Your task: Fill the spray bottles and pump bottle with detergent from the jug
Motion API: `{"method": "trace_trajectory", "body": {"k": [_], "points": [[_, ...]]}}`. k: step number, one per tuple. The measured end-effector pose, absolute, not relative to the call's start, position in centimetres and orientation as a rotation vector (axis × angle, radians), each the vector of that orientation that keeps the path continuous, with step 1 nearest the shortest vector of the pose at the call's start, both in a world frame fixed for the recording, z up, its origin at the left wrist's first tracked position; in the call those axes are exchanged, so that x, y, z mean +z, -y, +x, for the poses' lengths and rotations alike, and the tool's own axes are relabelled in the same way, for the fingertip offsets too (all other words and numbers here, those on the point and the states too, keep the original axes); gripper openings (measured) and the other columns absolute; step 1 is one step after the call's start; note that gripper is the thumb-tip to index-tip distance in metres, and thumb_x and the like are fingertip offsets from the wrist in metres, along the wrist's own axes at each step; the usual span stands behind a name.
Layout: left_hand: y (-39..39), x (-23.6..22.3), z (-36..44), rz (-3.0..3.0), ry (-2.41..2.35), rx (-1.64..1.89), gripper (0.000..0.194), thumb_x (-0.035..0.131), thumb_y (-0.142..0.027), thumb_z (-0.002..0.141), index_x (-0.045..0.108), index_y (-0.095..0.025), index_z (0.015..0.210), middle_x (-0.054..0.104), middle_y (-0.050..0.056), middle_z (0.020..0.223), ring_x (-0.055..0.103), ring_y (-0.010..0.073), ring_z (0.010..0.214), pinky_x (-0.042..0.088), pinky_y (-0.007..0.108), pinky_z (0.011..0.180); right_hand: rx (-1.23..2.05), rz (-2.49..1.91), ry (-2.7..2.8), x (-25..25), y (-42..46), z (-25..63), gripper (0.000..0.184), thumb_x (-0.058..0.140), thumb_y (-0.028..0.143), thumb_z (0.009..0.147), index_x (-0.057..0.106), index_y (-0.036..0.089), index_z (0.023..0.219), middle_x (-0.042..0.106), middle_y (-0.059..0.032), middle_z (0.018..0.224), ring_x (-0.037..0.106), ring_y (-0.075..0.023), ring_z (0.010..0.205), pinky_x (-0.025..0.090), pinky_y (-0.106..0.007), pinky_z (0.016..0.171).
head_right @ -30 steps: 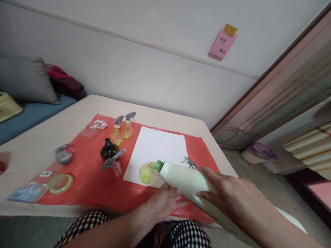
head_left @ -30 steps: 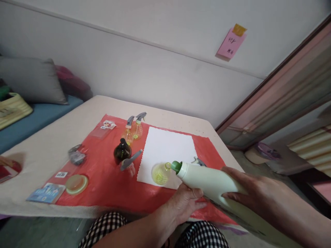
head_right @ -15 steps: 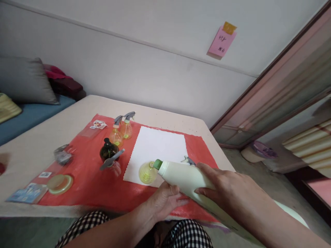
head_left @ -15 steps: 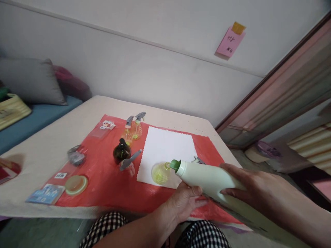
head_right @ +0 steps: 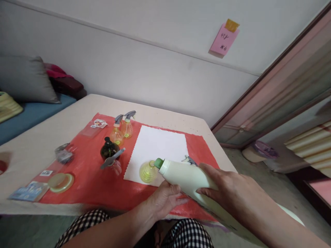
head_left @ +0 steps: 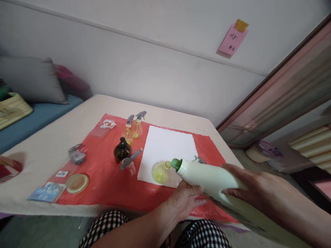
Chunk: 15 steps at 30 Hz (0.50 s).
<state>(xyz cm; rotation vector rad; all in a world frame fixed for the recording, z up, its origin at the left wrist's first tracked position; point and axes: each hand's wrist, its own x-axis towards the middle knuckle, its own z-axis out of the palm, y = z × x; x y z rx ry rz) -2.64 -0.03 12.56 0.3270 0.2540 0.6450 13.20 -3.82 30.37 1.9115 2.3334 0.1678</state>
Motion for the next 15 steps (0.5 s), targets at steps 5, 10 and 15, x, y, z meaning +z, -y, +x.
{"method": "trace_trajectory", "body": {"k": [5,10,15], "points": [[0.01,12.62,-2.74,0.318,-0.245,0.641,0.077,0.09,-0.033,0.058,0.059,-0.024,0.128,0.066,0.01,0.118,0.06,0.0293,0.111,0.042,0.047,0.099,0.157,1.897,-2.354,30.38,3.88,13.21,0.04,0.067,0.031,0.083,0.064,0.02,0.121,0.073,-0.0033,0.082,0.071,-0.0255,0.066,0.05,-0.028,0.047],[0.1,12.62,-2.72,0.31,-0.264,0.645,0.078,0.091,-0.033,0.057,0.059,-0.025,0.128,0.066,0.009,0.113,0.061,0.0264,0.104,0.044,0.043,0.094,0.158,1.896,-2.313,30.5,3.76,12.95,0.039,0.069,0.027,0.083,0.063,0.021,0.121,0.073,-0.0009,0.081,0.071,-0.025,0.066,0.051,-0.028,0.048],[0.26,12.7,-2.72,0.3,-0.247,0.647,0.077,0.09,-0.03,0.059,0.058,-0.027,0.129,0.067,0.008,0.112,0.061,0.0255,0.102,0.044,0.042,0.093,0.177,1.888,-2.324,30.5,3.78,12.95,0.038,0.069,0.027,0.083,0.064,0.021,0.12,0.072,-0.001,0.075,0.07,-0.0247,0.061,0.05,-0.028,0.047]]}}
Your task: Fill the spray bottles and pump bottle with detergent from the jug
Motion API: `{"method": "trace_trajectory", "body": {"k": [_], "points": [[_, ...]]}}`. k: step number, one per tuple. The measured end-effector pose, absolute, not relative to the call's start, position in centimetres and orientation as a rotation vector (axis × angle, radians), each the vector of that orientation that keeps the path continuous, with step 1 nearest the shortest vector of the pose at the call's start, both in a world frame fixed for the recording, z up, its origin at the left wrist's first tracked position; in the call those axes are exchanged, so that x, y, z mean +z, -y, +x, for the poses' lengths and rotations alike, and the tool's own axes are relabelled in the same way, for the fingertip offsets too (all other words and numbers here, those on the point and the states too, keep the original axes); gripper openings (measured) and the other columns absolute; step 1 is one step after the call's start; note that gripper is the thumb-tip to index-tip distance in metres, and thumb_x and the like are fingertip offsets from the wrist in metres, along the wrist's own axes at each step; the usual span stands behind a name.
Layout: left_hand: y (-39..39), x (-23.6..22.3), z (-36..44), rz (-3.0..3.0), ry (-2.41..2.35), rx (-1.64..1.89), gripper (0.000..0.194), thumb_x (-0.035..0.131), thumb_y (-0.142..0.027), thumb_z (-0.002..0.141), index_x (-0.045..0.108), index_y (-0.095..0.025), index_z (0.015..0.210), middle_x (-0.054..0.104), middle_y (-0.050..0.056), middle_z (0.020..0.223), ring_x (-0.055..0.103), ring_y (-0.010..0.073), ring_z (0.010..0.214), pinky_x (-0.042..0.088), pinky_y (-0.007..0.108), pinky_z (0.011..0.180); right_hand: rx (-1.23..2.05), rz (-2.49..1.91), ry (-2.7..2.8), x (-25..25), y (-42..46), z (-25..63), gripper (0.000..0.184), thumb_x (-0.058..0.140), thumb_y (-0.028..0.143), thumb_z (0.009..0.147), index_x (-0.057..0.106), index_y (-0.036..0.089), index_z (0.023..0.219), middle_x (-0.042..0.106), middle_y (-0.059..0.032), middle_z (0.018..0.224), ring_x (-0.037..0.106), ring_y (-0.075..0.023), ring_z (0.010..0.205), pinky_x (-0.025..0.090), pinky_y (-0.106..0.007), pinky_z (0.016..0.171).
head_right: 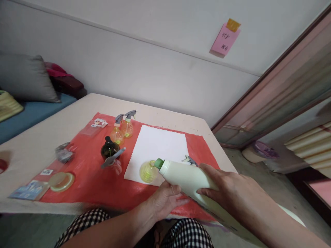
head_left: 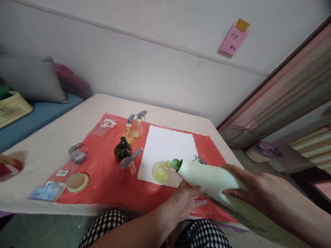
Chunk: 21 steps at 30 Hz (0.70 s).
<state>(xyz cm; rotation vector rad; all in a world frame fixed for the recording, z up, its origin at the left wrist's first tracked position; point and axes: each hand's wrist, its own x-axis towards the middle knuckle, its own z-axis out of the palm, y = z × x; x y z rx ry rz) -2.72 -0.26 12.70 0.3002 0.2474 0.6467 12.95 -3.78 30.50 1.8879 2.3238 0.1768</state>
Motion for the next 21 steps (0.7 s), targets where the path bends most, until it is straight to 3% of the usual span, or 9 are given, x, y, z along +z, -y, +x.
{"method": "trace_trajectory", "body": {"k": [6,14,21], "points": [[0.25,12.7,-2.75,0.311,-0.247,0.638,0.083,0.09,-0.031,0.058,0.054,-0.027,0.132,0.066,0.009,0.114,0.061,0.027,0.104,0.044,0.043,0.094,0.161,1.887,-2.37,30.4,3.86,13.07,0.041,0.067,0.03,0.082,0.064,0.018,0.121,0.073,-0.0046,0.08,0.07,-0.0249,0.061,0.049,-0.028,0.045],[0.35,12.85,-2.81,0.301,-0.239,0.635,0.082,0.09,-0.031,0.058,0.055,-0.027,0.132,0.067,0.008,0.114,0.062,0.0276,0.105,0.043,0.044,0.097,0.141,1.902,-2.333,30.81,3.76,12.57,0.037,0.067,0.03,0.082,0.066,0.02,0.118,0.071,-0.0021,0.071,0.067,-0.0236,0.055,0.047,-0.028,0.045],[0.32,12.97,-2.88,0.303,-0.237,0.645,0.084,0.09,-0.032,0.057,0.054,-0.029,0.133,0.067,0.008,0.115,0.061,0.0289,0.108,0.043,0.044,0.096,0.115,1.929,-2.263,30.91,3.65,12.64,0.038,0.066,0.031,0.083,0.065,0.022,0.12,0.072,-0.0024,0.078,0.07,-0.0256,0.063,0.049,-0.03,0.049]]}}
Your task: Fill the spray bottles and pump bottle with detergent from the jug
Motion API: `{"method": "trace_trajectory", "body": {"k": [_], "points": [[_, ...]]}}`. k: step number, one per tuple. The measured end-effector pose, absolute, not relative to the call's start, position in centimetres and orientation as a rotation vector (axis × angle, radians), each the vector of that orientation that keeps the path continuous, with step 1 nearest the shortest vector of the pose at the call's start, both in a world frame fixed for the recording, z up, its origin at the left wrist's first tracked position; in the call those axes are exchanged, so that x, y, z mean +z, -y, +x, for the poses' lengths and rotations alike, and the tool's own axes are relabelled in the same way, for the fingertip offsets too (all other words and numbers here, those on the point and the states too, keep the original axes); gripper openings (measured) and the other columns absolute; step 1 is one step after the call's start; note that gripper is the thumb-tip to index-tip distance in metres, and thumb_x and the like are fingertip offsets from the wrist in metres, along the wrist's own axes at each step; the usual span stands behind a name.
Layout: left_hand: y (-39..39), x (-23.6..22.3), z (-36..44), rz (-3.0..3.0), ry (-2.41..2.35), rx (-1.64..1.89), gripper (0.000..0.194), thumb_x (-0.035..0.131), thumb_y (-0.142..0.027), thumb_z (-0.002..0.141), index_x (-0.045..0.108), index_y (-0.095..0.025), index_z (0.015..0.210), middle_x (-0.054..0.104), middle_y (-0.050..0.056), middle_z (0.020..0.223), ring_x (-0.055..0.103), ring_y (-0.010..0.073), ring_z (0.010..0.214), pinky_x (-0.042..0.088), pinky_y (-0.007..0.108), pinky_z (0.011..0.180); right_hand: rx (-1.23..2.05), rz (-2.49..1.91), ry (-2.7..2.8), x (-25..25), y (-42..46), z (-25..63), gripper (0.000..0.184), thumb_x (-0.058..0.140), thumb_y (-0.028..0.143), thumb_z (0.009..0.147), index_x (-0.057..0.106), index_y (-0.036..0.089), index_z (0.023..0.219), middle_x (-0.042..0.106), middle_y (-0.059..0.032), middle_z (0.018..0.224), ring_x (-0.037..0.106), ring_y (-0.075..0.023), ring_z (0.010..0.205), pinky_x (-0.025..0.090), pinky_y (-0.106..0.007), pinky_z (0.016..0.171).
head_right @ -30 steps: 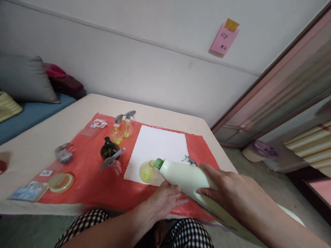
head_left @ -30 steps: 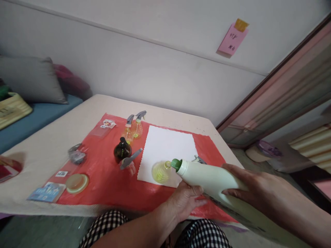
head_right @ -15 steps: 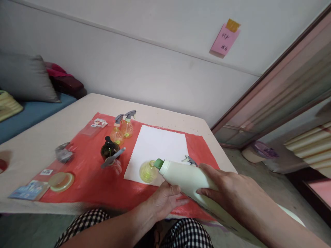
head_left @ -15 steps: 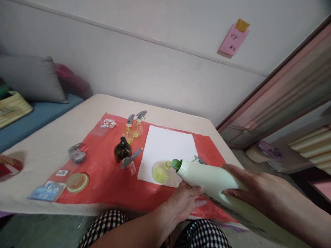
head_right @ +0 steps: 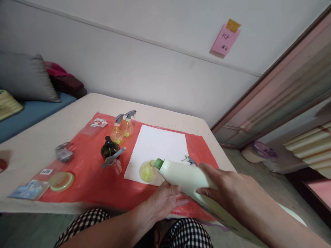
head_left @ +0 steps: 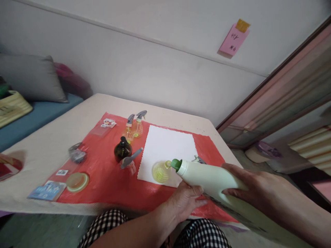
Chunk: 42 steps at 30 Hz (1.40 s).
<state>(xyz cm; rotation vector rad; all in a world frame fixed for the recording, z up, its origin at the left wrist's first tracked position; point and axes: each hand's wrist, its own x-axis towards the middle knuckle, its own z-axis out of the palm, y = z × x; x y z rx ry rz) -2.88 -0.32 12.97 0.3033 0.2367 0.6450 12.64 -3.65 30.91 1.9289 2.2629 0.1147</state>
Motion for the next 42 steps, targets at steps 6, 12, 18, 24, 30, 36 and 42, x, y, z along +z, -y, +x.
{"method": "trace_trajectory", "body": {"k": [6,12,18,24,30,36,42], "points": [[0.28,12.71,-2.67,0.29,-0.243,0.642,0.086,0.09,-0.031,0.057,0.053,-0.027,0.135,0.067,0.009,0.115,0.061,0.0283,0.106,0.042,0.045,0.095,0.084,1.929,-2.323,30.88,3.55,12.88,0.039,0.062,0.035,0.083,0.065,0.024,0.12,0.072,-0.0011,0.079,0.07,-0.0251,0.063,0.049,-0.03,0.049],[0.28,12.76,-2.63,0.28,-0.239,0.643,0.087,0.091,-0.031,0.056,0.053,-0.026,0.134,0.067,0.01,0.116,0.062,0.0269,0.103,0.043,0.042,0.093,0.115,1.928,-2.384,30.58,3.45,12.87,0.039,0.058,0.041,0.082,0.067,0.022,0.115,0.071,-0.0008,0.071,0.068,-0.025,0.056,0.046,-0.03,0.044],[0.29,12.69,-2.71,0.28,-0.233,0.644,0.086,0.089,-0.028,0.058,0.053,-0.026,0.135,0.067,0.009,0.114,0.062,0.0257,0.102,0.044,0.041,0.092,0.047,1.987,-2.315,30.49,3.53,13.12,0.043,0.053,0.045,0.083,0.067,0.024,0.119,0.072,-0.0023,0.078,0.07,-0.0265,0.062,0.048,-0.033,0.049],[0.25,12.58,-2.62,0.28,-0.235,0.644,0.083,0.089,-0.029,0.058,0.055,-0.028,0.133,0.067,0.009,0.115,0.062,0.0277,0.105,0.043,0.044,0.095,0.001,2.014,-2.268,30.66,3.52,12.96,0.046,0.052,0.046,0.082,0.067,0.023,0.12,0.072,-0.004,0.075,0.068,-0.0266,0.058,0.046,-0.033,0.048],[0.24,12.39,-2.57,0.281,-0.236,0.645,0.085,0.09,-0.029,0.057,0.054,-0.03,0.134,0.066,0.009,0.117,0.061,0.0284,0.107,0.043,0.044,0.095,0.026,1.994,-2.308,30.68,3.34,12.82,0.045,0.054,0.045,0.081,0.068,0.023,0.118,0.073,-0.0041,0.079,0.07,-0.0269,0.063,0.047,-0.032,0.049],[0.31,12.47,-2.65,0.299,-0.232,0.633,0.083,0.089,-0.031,0.059,0.054,-0.029,0.134,0.066,0.008,0.118,0.06,0.0301,0.112,0.04,0.048,0.099,0.022,2.004,-2.271,30.63,3.42,12.83,0.045,0.056,0.045,0.081,0.067,0.024,0.12,0.072,-0.0037,0.077,0.069,-0.0267,0.061,0.047,-0.032,0.049],[0.38,12.54,-2.71,0.298,-0.231,0.636,0.078,0.088,-0.031,0.061,0.057,-0.026,0.132,0.066,0.01,0.12,0.06,0.0293,0.111,0.04,0.047,0.099,-0.009,2.036,-2.236,30.84,3.48,12.66,0.045,0.053,0.046,0.08,0.066,0.027,0.119,0.073,-0.0025,0.08,0.07,-0.0269,0.065,0.049,-0.033,0.052]]}}
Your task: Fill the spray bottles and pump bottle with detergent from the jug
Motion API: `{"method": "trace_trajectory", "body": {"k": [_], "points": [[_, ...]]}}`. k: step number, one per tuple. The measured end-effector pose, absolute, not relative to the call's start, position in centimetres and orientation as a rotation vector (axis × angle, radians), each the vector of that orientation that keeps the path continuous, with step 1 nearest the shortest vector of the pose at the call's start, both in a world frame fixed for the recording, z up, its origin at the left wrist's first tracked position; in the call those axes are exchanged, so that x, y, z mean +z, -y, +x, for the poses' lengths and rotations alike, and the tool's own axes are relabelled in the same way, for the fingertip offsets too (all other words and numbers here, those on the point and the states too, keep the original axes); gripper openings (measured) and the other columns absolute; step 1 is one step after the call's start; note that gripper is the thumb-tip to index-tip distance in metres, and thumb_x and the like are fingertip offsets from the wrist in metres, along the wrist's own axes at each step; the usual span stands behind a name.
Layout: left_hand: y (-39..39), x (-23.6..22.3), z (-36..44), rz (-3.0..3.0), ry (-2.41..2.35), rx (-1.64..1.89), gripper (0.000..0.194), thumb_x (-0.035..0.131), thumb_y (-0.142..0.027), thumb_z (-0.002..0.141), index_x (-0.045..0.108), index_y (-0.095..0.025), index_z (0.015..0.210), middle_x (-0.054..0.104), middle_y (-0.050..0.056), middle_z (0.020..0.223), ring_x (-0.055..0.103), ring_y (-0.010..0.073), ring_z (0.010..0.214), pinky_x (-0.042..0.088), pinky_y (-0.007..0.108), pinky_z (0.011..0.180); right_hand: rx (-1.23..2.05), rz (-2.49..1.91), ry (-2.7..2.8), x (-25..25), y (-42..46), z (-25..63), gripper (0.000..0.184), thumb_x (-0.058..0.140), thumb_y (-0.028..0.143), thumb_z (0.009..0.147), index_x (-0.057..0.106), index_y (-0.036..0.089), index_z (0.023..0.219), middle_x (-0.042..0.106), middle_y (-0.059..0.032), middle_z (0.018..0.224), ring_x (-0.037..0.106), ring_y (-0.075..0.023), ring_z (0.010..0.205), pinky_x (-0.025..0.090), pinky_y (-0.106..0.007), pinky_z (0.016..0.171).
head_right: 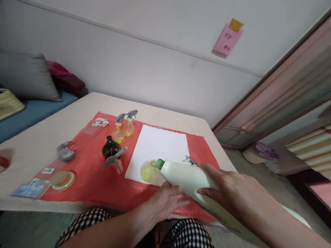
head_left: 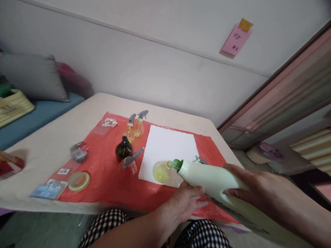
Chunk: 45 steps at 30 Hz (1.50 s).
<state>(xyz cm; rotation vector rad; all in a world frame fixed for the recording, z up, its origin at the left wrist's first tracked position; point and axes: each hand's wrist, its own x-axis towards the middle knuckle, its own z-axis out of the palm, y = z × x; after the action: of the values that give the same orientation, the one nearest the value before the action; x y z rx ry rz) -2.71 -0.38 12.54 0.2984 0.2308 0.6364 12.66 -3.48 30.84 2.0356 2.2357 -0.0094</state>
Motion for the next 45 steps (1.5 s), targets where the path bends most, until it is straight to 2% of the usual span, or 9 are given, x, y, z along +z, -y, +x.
{"method": "trace_trajectory", "body": {"k": [5,12,19,28,34,45], "points": [[0.41,12.35,-2.58,0.29,-0.227,0.642,0.08,0.089,-0.029,0.059,0.056,-0.028,0.133,0.067,0.008,0.115,0.061,0.0271,0.106,0.043,0.044,0.096,-0.021,2.047,-2.199,30.92,3.51,12.58,0.047,0.052,0.048,0.08,0.066,0.026,0.119,0.072,-0.0029,0.076,0.069,-0.0275,0.063,0.048,-0.034,0.051],[0.39,12.83,-2.76,0.297,-0.246,0.632,0.083,0.09,-0.033,0.057,0.056,-0.026,0.133,0.065,0.011,0.12,0.058,0.0301,0.112,0.04,0.046,0.098,0.0,2.007,-2.266,31.05,3.61,12.42,0.043,0.057,0.045,0.081,0.066,0.025,0.118,0.073,-0.0036,0.082,0.071,-0.0267,0.067,0.049,-0.031,0.049],[0.44,12.6,-2.57,0.286,-0.227,0.647,0.083,0.089,-0.03,0.059,0.054,-0.028,0.134,0.067,0.009,0.114,0.062,0.0282,0.105,0.041,0.046,0.097,0.005,1.997,-2.278,30.95,3.5,12.49,0.044,0.059,0.043,0.082,0.067,0.024,0.12,0.073,-0.0042,0.08,0.07,-0.0268,0.065,0.049,-0.032,0.049],[0.5,12.73,-2.72,0.26,-0.199,0.66,0.082,0.086,-0.024,0.063,0.052,-0.027,0.137,0.067,0.01,0.115,0.063,0.0258,0.102,0.043,0.044,0.095,-0.108,2.076,-2.097,31.43,3.45,12.18,0.049,0.05,0.05,0.081,0.064,0.028,0.123,0.073,-0.0031,0.088,0.071,-0.0312,0.079,0.052,-0.039,0.061],[0.32,12.93,-2.7,0.265,-0.214,0.646,0.085,0.089,-0.028,0.058,0.054,-0.027,0.135,0.068,0.009,0.112,0.063,0.0266,0.101,0.045,0.042,0.092,-0.095,2.066,-2.112,31.26,3.24,12.32,0.051,0.051,0.052,0.08,0.065,0.026,0.122,0.073,-0.0043,0.082,0.071,-0.0319,0.073,0.05,-0.038,0.056],[0.5,12.67,-2.63,0.287,-0.22,0.643,0.081,0.088,-0.029,0.06,0.055,-0.028,0.133,0.067,0.009,0.115,0.062,0.0285,0.105,0.042,0.046,0.096,-0.094,2.09,-2.091,31.3,3.49,12.16,0.056,0.049,0.052,0.079,0.066,0.024,0.125,0.073,-0.007,0.084,0.07,-0.032,0.072,0.05,-0.04,0.058]]}}
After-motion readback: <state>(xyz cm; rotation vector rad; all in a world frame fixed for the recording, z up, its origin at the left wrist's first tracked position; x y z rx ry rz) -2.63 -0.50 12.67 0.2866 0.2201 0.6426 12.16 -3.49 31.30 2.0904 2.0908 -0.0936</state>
